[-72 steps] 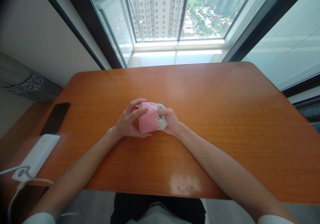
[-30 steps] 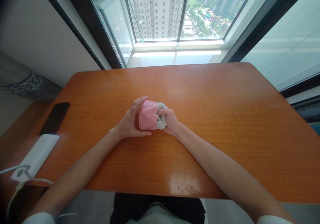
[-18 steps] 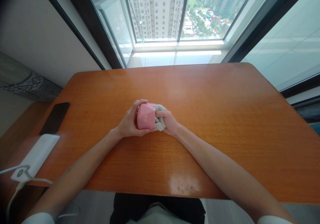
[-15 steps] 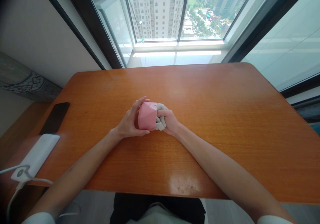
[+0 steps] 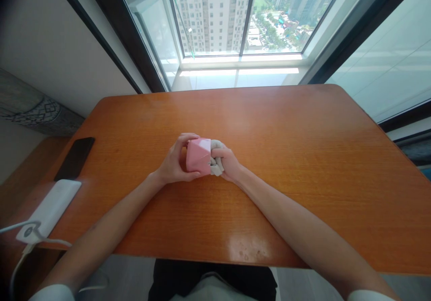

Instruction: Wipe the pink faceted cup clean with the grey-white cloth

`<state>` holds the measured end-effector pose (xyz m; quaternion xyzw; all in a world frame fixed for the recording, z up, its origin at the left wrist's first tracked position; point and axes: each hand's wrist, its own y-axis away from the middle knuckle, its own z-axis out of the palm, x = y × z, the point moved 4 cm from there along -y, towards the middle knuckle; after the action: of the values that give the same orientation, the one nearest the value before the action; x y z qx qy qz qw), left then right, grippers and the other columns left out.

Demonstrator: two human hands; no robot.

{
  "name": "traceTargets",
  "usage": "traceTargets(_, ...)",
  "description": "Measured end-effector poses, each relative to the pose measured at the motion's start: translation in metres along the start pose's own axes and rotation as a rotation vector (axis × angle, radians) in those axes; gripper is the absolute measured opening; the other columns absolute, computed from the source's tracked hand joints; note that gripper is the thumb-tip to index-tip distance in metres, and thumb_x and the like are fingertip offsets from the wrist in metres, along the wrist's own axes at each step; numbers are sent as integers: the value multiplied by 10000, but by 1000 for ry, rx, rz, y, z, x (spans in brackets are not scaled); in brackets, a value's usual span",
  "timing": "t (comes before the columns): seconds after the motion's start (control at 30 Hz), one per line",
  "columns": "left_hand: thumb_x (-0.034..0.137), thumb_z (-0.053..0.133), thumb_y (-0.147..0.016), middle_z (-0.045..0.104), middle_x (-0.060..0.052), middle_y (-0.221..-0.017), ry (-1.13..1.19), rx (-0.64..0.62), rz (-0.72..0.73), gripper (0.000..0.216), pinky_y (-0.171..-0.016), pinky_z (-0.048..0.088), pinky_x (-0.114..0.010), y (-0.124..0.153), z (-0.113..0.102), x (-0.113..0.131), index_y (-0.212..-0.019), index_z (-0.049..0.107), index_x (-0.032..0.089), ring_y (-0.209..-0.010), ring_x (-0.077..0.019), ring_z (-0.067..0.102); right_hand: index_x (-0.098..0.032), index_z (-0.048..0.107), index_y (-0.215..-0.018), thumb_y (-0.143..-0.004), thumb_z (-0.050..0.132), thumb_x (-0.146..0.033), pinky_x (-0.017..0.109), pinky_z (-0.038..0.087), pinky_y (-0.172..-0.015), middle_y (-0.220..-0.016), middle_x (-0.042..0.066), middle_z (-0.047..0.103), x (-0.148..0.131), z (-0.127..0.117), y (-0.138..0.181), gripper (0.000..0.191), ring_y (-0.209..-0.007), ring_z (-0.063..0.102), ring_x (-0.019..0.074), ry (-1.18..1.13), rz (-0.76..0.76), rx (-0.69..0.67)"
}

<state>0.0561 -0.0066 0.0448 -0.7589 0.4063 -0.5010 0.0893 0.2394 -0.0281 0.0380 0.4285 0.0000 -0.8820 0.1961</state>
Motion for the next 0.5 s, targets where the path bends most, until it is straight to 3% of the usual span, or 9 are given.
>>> traceTargets(0.13, 724, 1008, -737, 417, -236, -1791, -43, -84, 139, 1360, -1276, 555, -660, 1, 3, 1, -1809, 258, 352, -1646, -461, 511, -178, 720, -681, -605, 745, -170, 233, 403, -442, -563, -15, 607, -1, -6, -2, 81, -472, 447, 116, -78, -8, 53)
traceTargets(0.2, 655, 1028, -755, 376, -238, -1828, -101, -91, 203, 1358, -1297, 538, -686, 2, 4, 4, -1822, 236, 380, -1685, -469, 476, -174, 740, -711, -604, 765, -180, 243, 444, -464, -598, 3, 649, -2, -6, -2, 111, -501, 506, 134, -96, 19, 73)
traceTargets(0.37, 633, 1043, -725, 580, -202, -1636, -120, 14, 202, 1176, -1188, 624, -586, -1, 1, 13, -1693, 443, 338, -1484, -413, 670, -171, 768, -781, -621, 774, -176, 223, 419, -459, -640, -10, 659, -3, -2, -1, 161, -508, 502, 119, -72, 24, 58)
traceTargets(0.5, 658, 1032, -673, 686, -124, -1391, -87, 45, 36, 1092, -998, 657, -468, -3, 0, 13, -1561, 508, 296, -1214, -323, 748, -177, 702, -656, -592, 755, -182, 208, 350, -442, -559, -33, 576, -4, 3, 0, 84, -472, 389, 84, -13, -27, 6)
